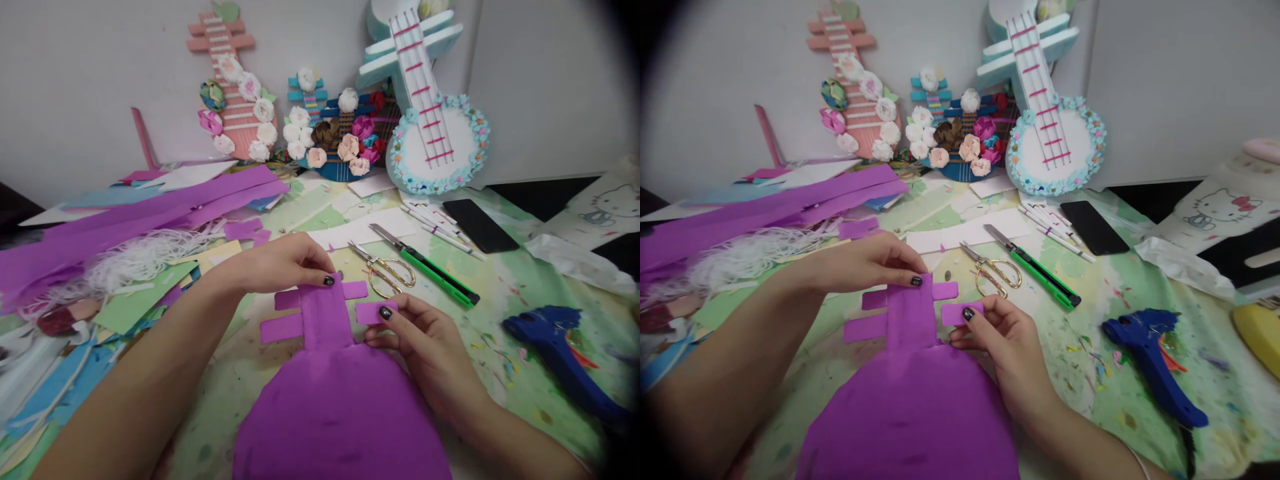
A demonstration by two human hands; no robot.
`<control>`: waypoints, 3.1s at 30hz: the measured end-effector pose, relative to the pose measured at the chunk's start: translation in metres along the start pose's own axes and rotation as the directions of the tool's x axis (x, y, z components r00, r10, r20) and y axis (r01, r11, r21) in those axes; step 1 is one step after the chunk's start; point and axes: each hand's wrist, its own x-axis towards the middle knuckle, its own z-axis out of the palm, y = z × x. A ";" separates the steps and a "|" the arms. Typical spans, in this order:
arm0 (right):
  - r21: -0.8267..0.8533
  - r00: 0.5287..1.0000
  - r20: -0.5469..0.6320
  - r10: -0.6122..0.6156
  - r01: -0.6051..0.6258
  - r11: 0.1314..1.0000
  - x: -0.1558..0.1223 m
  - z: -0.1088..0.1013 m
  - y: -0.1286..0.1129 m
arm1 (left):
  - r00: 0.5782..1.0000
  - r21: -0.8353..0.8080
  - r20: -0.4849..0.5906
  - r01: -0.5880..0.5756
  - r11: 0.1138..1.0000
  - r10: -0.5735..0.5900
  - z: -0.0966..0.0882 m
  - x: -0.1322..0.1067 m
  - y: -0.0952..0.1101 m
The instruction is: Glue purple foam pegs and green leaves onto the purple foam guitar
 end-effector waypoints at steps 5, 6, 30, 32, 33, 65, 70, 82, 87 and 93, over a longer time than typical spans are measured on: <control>-0.039 0.999 0.034 0.001 0.001 0.999 -0.001 0.000 -0.001 | 1.000 -0.022 -0.012 -0.025 0.999 0.025 0.001 -0.002 0.002; -0.045 0.999 0.034 0.000 0.002 0.999 -0.001 0.001 -0.001 | 1.000 -0.024 -0.010 -0.028 0.999 0.028 0.001 -0.002 0.002; -0.089 0.999 0.040 0.020 -0.017 0.996 0.000 0.007 -0.004 | 0.996 0.069 0.086 -0.018 0.997 0.012 -0.001 -0.003 0.008; -0.089 0.999 0.037 0.023 -0.019 0.996 0.001 0.006 -0.004 | 0.996 0.073 0.083 -0.020 0.997 0.014 -0.001 -0.003 0.008; -0.087 0.999 0.035 0.026 -0.023 0.996 0.001 0.006 -0.003 | 0.997 0.075 0.081 -0.023 0.997 0.017 -0.001 -0.003 0.008; -0.070 0.996 0.048 0.072 -0.068 0.995 -0.001 0.006 -0.001 | 0.998 0.108 0.067 -0.021 0.994 0.014 -0.001 -0.003 0.012; -0.075 0.997 0.047 0.065 -0.061 0.995 0.000 0.005 0.000 | 0.998 0.114 0.061 -0.030 0.993 0.023 0.000 -0.003 0.013; -0.074 0.997 0.035 0.068 -0.065 0.995 0.001 0.004 0.001 | 0.998 0.097 0.061 -0.033 0.995 0.027 0.002 -0.002 0.012; -0.082 0.997 0.026 0.074 -0.072 0.994 -0.001 0.004 0.001 | 0.997 0.087 0.066 -0.034 0.996 0.028 0.002 -0.001 0.011; -0.095 0.997 0.025 0.069 -0.066 0.993 -0.001 0.004 0.001 | 0.998 0.082 0.060 -0.022 0.996 0.017 0.003 -0.002 0.010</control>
